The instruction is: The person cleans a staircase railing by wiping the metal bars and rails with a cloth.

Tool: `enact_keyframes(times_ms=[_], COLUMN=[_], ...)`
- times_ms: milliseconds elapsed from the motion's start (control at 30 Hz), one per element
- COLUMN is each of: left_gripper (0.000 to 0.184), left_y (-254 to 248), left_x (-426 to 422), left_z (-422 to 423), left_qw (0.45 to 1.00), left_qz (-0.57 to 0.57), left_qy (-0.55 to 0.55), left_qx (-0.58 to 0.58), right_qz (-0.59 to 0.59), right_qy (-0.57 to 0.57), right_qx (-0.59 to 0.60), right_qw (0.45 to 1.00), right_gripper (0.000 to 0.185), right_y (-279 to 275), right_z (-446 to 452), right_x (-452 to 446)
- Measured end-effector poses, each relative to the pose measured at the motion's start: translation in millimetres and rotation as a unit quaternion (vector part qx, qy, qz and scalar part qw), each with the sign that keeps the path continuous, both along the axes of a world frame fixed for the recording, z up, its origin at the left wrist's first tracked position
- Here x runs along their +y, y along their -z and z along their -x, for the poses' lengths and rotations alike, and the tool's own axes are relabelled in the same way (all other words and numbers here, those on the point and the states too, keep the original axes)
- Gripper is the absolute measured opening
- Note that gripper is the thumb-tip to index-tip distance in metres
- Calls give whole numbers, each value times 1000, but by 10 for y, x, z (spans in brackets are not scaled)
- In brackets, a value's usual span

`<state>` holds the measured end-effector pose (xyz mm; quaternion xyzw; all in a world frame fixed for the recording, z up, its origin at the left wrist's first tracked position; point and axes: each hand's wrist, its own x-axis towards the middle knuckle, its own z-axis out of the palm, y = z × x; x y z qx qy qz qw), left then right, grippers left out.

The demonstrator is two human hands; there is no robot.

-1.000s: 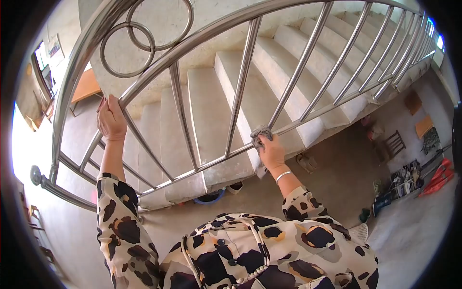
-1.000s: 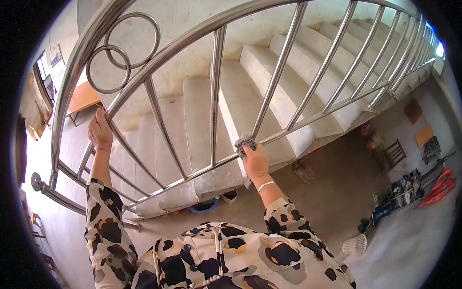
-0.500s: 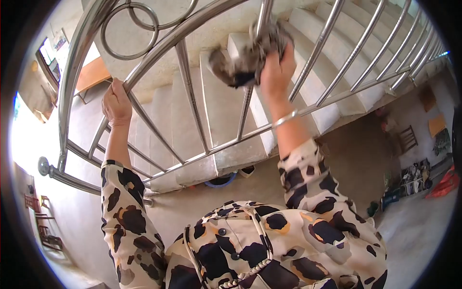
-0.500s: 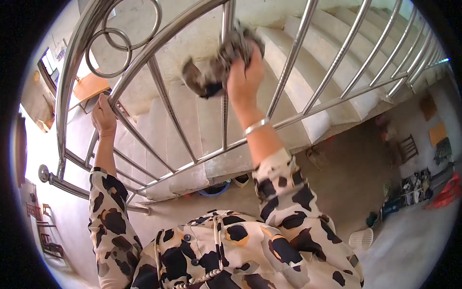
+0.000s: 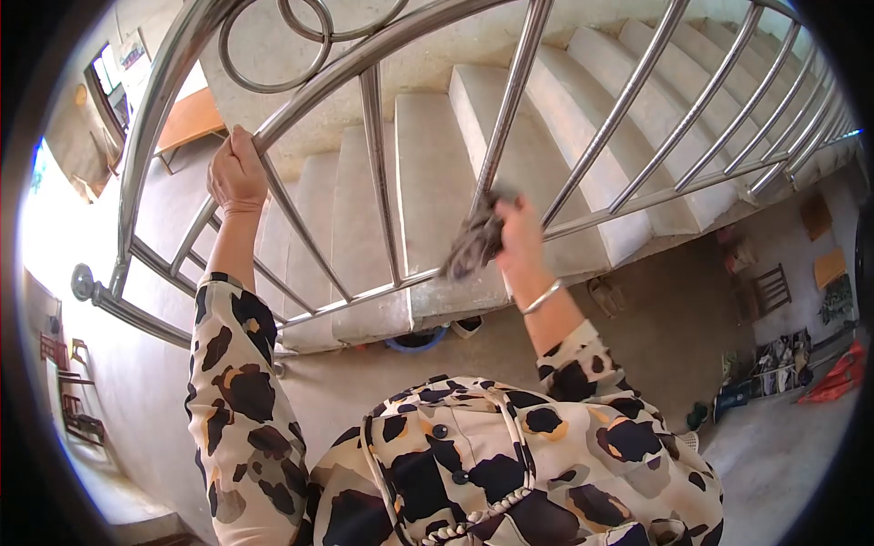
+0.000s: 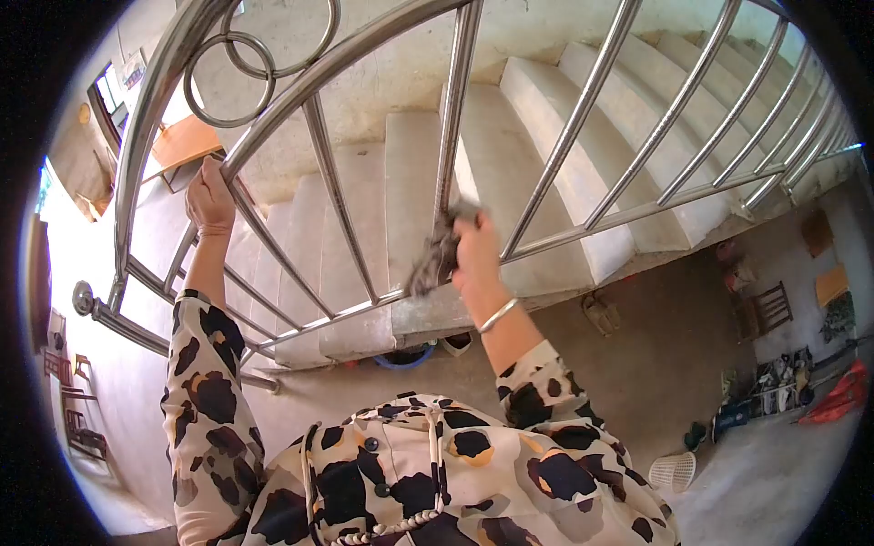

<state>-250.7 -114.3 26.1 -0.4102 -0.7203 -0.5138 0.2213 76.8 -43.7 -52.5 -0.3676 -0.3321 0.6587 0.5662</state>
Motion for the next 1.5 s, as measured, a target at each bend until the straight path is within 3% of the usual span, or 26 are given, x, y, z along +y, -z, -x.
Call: enact_keyframes(times_ms=[67, 100, 200, 233, 267, 333, 367, 433, 567, 667, 700, 767, 833, 900, 967, 1033, 1100, 1200, 1233, 1267, 1300, 1367, 1433, 1500], left_gripper=[46, 46, 46, 46, 46, 46, 45, 45, 45, 44, 44, 45, 45, 46, 47, 47, 47, 47, 47, 46, 46, 46, 46, 46], left_y=[5, 18, 5, 1, -1, 13, 16, 11, -11, -1, -3, -7, -3, 16, 8, 7, 25, 33, 25, 14, 10, 20, 50, 17], left_x=[-14, -22, -19, -20, -18, -10, -5, -17, -28, -21, -22, -26, -13, 3, 6, 11, 18, 24, 20, 4, -7, 23, 4, 3], left_z=[-8, -5, 48, 51, 40, 25, 30, 9, -8, -13, -13, -25, -21, -19, 1, 2, 44, 62, 57, 41, 27, 35, 5, -4], left_qw=[999, 999, 999, 999, 999, 999, 999, 999, 1000, 1000, 1000, 1000, 999, 999, 999, 999, 999, 999, 999, 1000, 1000, 999, 997, 999], left_qz=[-23, -15, 7, 10, 3, -3, -4, -7, -1, -9, -9, -17, -26, -30, -30, -30, -25, -29, -31, -20, -8, -31, -44, -25], left_qy=[25, 26, 35, 31, 33, 31, 33, 31, 16, 11, 9, 12, -1, -9, -3, 7, 12, 1, 0, 5, 11, -9, -22, -29], left_qx=[14, 13, 6, 6, 2, -6, -8, -12, -13, 8, 7, 20, 25, 31, 30, 16, 19, 27, 26, 14, 2, 29, 56, 22], right_qz=[-90, -218, -461, -574, -635, -693, -700, -605, -550, -496, -497, -488, -529, -510, -536, -569, -559, -472, -387, -450, -418, -479, -366, -363], right_qy=[14, -32, 35, 172, 223, 208, 148, 54, -39, -148, -149, -125, -55, 58, 239, 329, 311, 230, 83, 28, 38, 50, 8, -10], right_qx=[62, 86, 72, -118, -222, -391, -456, -481, -585, -581, -581, -490, -423, -432, -351, -215, -189, -407, -509, -577, -613, -599, -657, -675], right_qw=[994, 972, 884, 792, 706, 568, 529, 632, 595, 628, 627, 711, 733, 742, 729, 722, 745, 748, 764, 681, 669, 639, 659, 642], right_gripper=[34, 32, 39, 45, 45, 43, 41, 35, 32, 35, 35, 38, 40, 39, 35, 33, 33, 43, 44, 40, 40, 40, 41, 40], right_y=[-796, -933, -1358, -1310, -1210, -823, -491, 345, 1214, 1366, 1299, 961, 409, -356, -912, -1094, -915, 77, 516, 952, 1344, 1396, 1270, 1147], right_z=[11, -41, 105, 126, 179, 245, 258, 288, 88, -76, -95, -88, -115, -222, -264, -259, -183, -71, -141, -175, -210, -218, -221, -328], right_x=[-195, -82, -84, 18, 9, -3, 26, -51, -252, -210, -168, -61, -22, -80, -31, 215, 308, 428, 455, 371, 201, 50, -81, -77])
